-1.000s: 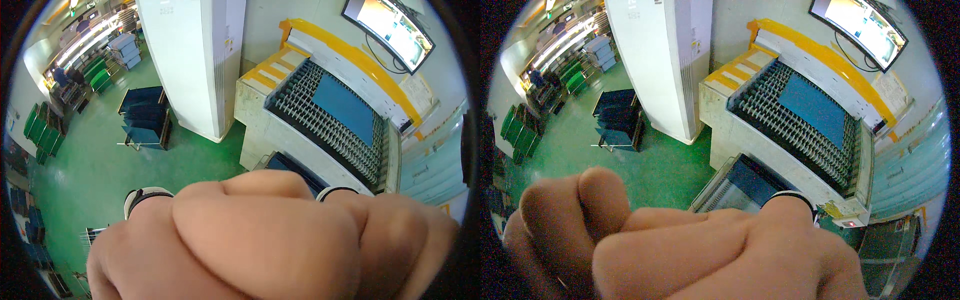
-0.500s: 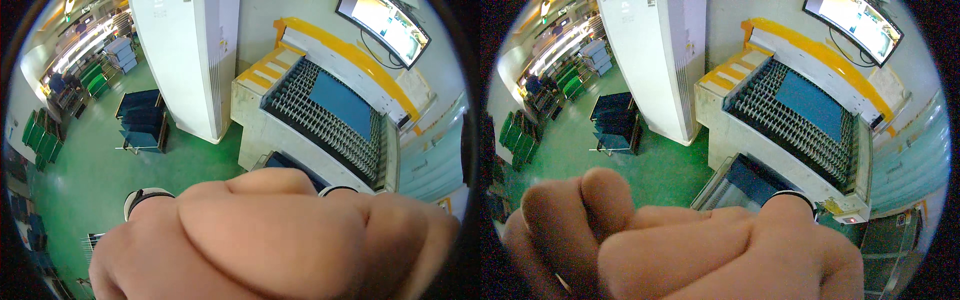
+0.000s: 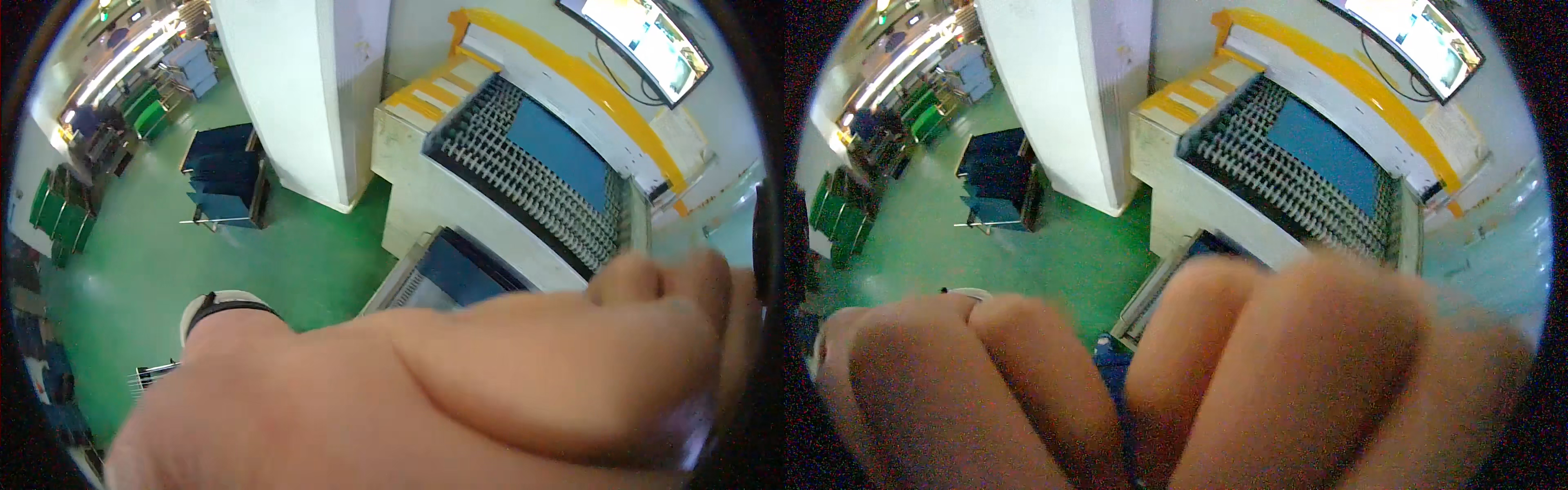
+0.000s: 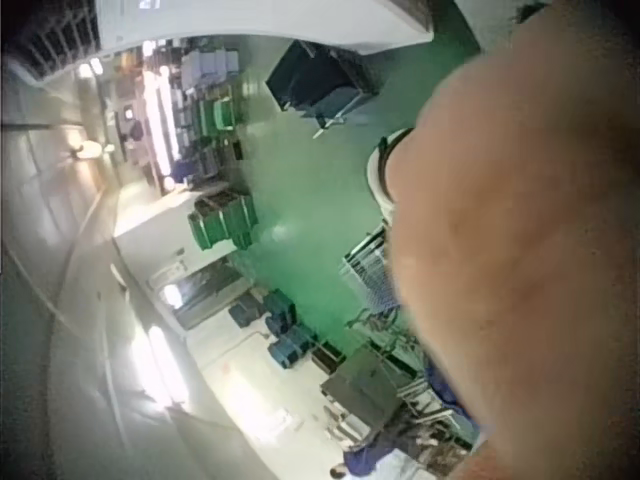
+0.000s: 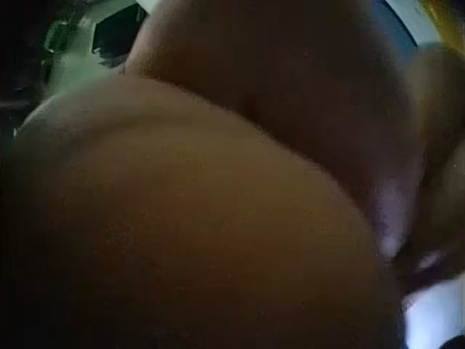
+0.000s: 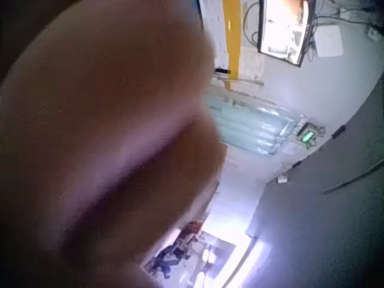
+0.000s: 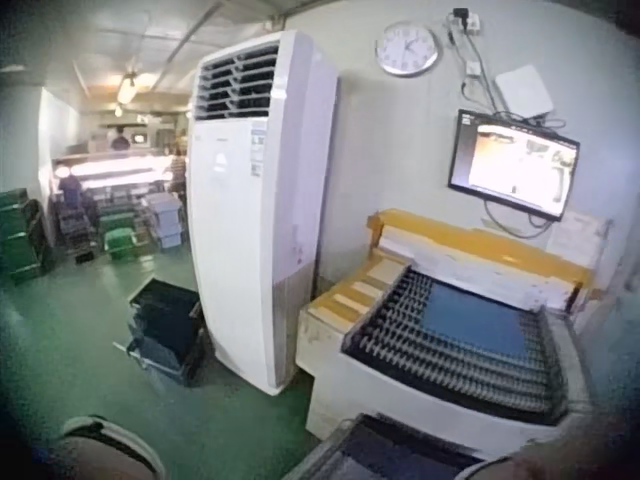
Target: Moving processed blue sheets from an industrial machine output to a vertical storage rack.
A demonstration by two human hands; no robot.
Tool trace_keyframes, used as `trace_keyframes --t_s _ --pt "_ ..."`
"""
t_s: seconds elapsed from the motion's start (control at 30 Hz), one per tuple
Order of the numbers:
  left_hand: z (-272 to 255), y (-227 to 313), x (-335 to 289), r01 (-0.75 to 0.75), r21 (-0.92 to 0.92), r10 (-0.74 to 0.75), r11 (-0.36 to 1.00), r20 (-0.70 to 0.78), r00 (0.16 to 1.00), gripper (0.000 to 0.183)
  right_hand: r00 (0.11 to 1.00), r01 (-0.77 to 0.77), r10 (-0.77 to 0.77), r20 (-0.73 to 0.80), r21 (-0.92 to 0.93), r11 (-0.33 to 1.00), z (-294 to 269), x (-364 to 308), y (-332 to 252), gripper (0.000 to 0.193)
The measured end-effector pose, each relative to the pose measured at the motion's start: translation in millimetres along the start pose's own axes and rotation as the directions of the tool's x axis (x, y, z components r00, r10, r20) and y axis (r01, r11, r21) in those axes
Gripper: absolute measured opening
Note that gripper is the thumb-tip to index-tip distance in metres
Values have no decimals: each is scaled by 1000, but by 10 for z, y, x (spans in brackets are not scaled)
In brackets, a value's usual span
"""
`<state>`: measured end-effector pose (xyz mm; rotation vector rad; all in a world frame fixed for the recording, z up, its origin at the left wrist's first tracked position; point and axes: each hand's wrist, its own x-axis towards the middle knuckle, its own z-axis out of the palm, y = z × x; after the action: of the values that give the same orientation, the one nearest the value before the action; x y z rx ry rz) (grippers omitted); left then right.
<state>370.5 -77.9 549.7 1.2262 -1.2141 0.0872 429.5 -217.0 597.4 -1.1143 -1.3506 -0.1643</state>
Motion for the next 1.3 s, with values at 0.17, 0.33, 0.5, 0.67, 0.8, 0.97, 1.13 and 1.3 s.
trace_keyframes --t_s 0.17,0.33,0.5,0.67,0.8,0.97,1.13,1.3 --pt "-64 -49 -33 23 -12 -23 1000 11 1000 18 993 -51 60 -99 88 995 -267 -124 156 16" --pt "-136 -48 -51 59 -21 -58 998 29 998 19 966 68 36 -254 388 919 -535 -527 531 13" --pt "-179 -78 -57 110 -31 -109 993 26 994 20 803 -136 302 -513 335 932 -916 -1134 749 16" --pt "-286 -81 -125 149 -9 -149 989 4 989 20 571 -291 472 -672 371 882 -1053 -1717 998 16" --pt "-253 -141 -42 167 -25 -167 986 26 986 20 382 -390 539 -751 398 831 -1228 -2405 1124 15" --pt "-249 -187 -11 193 -44 -192 980 34 981 21 55 -478 591 -805 499 723 -1363 -3248 1275 12" --pt "-141 -160 47 237 -37 -235 971 43 971 22 -92 -554 555 -827 506 662 -1372 -3692 1289 10" --pt "-35 -209 130 274 -82 -267 958 83 960 22 -83 -703 527 -846 425 571 -1373 -4013 1318 14"
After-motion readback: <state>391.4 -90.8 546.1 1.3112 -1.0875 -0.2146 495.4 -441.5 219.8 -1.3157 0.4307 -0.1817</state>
